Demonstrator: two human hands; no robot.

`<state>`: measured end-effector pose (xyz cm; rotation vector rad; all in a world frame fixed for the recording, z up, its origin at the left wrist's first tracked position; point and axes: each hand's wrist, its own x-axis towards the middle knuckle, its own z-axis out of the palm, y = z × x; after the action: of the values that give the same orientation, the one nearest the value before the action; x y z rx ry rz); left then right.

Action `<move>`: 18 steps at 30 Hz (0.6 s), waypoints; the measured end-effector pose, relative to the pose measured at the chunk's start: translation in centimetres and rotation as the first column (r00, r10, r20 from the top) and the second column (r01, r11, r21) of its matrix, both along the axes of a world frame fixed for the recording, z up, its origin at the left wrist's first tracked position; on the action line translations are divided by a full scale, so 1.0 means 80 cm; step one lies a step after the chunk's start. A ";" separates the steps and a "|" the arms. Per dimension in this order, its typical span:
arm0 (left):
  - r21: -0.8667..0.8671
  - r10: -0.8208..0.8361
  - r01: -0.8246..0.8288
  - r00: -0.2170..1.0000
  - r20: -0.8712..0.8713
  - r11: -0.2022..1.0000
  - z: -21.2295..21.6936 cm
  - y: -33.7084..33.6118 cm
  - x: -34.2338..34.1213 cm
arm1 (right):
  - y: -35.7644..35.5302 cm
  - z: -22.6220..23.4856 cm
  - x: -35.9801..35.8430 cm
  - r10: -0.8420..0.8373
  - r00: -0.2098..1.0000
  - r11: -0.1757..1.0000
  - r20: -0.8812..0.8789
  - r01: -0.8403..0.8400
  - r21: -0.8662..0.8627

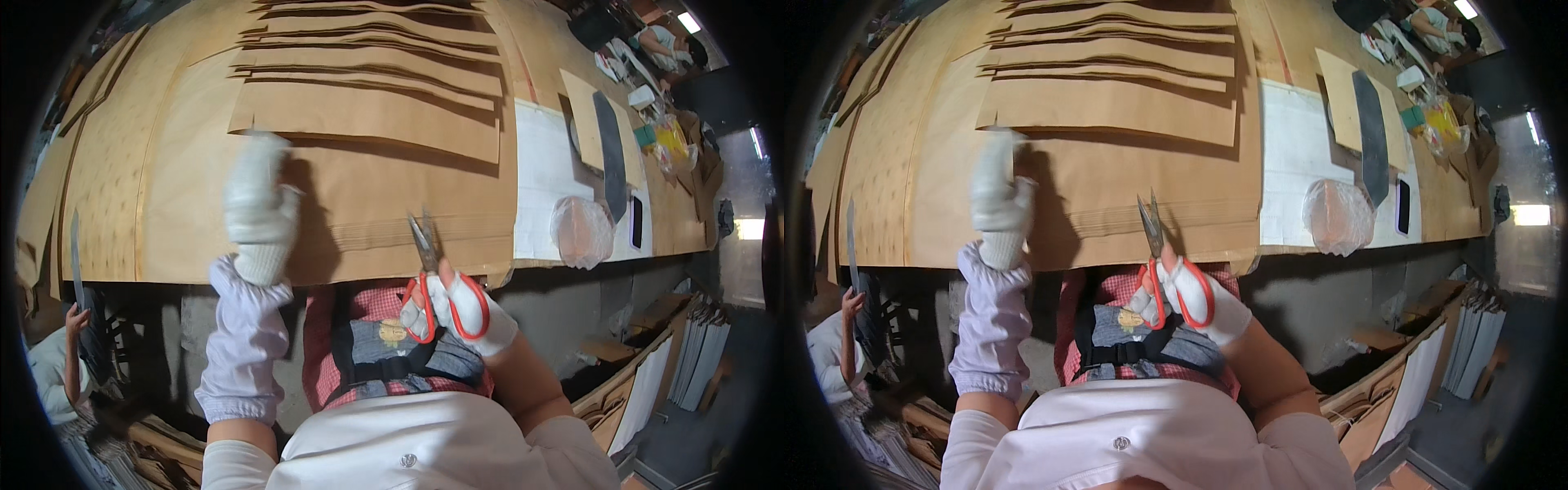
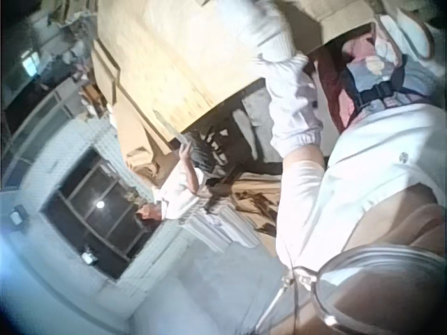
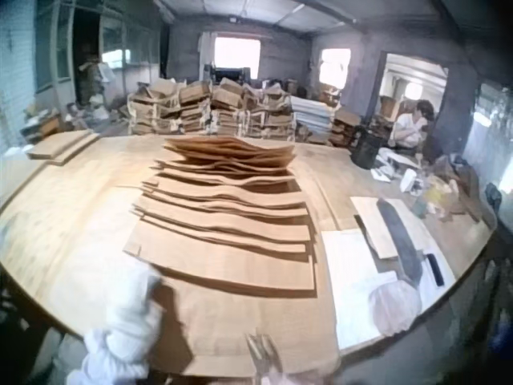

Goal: The person folds and stacks brown cardboard sheets on a wooden worktable, then uses red-handled scissors to cut the stacked sheets into strips. The person repeatedly aligns and cuts the stack, accumulating cut pieces on the table.

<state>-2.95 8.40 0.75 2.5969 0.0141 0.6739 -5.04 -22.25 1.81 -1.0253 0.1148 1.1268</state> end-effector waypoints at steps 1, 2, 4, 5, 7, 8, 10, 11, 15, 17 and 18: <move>0.117 -0.118 0.136 0.981 -0.154 0.984 0.007 -0.019 -0.006 | 0.005 -0.002 0.007 -0.009 0.997 1.000 -0.071 0.012 0.029; 0.195 -0.221 0.287 0.927 -0.304 0.938 0.010 -0.042 -0.006 | 0.006 -0.005 0.005 -0.018 0.999 0.999 -0.044 0.017 -0.039; 0.192 -0.181 0.253 0.927 -0.328 0.948 0.018 -0.073 -0.008 | 0.010 -0.018 0.005 -0.021 1.000 0.989 0.011 0.022 -0.146; 0.169 -0.204 0.266 0.928 -0.313 0.949 0.019 -0.077 -0.004 | 0.013 -0.012 0.003 -0.075 0.996 0.988 0.049 0.081 -0.132; 0.234 -0.150 0.229 0.938 -0.313 0.945 0.014 -0.084 -0.003 | 0.016 -0.003 0.001 -0.021 0.988 0.973 0.154 0.055 -0.222; 0.263 -0.127 0.213 0.942 -0.312 0.941 0.009 -0.088 -0.002 | 0.015 -0.001 0.000 0.007 0.979 0.961 0.203 0.050 -0.272; 0.337 -0.111 0.179 0.971 -0.212 0.925 -0.006 -0.093 -0.001 | 0.001 -0.042 0.004 0.173 0.970 0.907 0.172 -0.089 -0.411; 0.357 -0.101 0.169 0.974 -0.202 0.919 -0.016 -0.091 0.002 | -0.008 -0.064 -0.001 0.362 0.798 0.834 0.482 -0.046 -0.550; 0.360 -0.091 0.155 0.978 -0.187 0.920 -0.010 -0.086 -0.003 | -0.051 -0.037 -0.003 0.380 0.757 0.751 0.531 0.082 -0.655; 0.346 -0.102 0.180 0.968 -0.230 0.921 -0.006 -0.090 -0.001 | -0.078 -0.038 0.003 -0.103 0.914 0.913 0.392 0.244 -0.328; 0.351 -0.102 0.183 0.966 -0.237 0.918 -0.005 -0.092 -0.001 | -0.088 -0.040 0.009 -0.149 0.916 0.868 0.373 0.302 -0.394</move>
<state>-3.05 1.03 0.36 2.9856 -0.2598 0.3666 -4.34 -29.28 -1.42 -1.5579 0.2258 0.7050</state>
